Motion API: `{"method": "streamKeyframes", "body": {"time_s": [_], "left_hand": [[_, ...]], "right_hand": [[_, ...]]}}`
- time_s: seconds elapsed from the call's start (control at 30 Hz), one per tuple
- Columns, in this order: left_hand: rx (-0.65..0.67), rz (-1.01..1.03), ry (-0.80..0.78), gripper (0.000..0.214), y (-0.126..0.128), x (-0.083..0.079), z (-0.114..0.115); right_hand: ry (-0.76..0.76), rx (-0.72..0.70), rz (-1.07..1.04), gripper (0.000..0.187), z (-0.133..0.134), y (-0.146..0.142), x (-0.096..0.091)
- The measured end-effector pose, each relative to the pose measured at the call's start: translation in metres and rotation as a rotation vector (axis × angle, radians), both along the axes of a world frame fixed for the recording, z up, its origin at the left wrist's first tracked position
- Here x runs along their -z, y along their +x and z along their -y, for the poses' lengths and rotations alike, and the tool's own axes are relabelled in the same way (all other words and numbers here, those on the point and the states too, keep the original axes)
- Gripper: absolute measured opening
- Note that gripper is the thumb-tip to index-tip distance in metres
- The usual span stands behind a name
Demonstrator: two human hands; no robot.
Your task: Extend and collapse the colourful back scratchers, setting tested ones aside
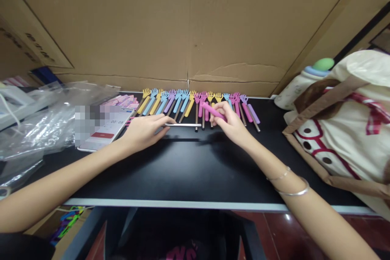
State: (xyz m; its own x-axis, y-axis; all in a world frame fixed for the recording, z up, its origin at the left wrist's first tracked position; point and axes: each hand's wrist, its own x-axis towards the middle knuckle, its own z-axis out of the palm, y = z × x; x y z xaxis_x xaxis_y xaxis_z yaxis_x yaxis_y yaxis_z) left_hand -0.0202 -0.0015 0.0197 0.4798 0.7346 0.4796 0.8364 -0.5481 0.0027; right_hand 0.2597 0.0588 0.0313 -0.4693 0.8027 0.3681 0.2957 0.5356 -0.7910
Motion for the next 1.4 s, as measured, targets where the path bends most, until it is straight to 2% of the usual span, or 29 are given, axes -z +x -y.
{"method": "streamKeyframes", "body": {"time_s": [0.17, 0.23, 0.37, 0.47, 0.67, 1.2, 1.4], "left_hand": [[-0.007, -0.03, 0.015, 0.02, -0.002, 0.0, -0.001], [-0.014, -0.041, 0.033, 0.021, -0.004, -0.002, 0.0], [-0.016, -0.066, 0.04, 0.022, -0.006, -0.006, -0.001], [-0.021, -0.091, 0.05, 0.023, -0.01, -0.009, -0.002], [-0.066, -0.104, 0.108, 0.026, -0.014, -0.013, -0.003], [-0.053, -0.161, 0.085, 0.031, -0.015, -0.009, -0.004], [-0.051, -0.156, 0.068, 0.034, -0.015, -0.01, -0.004]], "right_hand": [[0.241, 0.189, 0.421, 0.013, -0.005, 0.011, -0.006], [0.291, 0.204, 0.576, 0.009, -0.003, 0.013, -0.009], [0.339, 0.159, 0.725, 0.026, -0.003, 0.015, -0.011], [0.358, 0.124, 0.753, 0.03, -0.002, 0.016, -0.01], [0.371, 0.143, 0.783, 0.033, 0.002, 0.013, -0.009], [0.442, 0.16, 0.758, 0.039, 0.012, 0.003, -0.008], [0.517, 0.164, 0.754, 0.038, 0.013, 0.004, -0.01]]}}
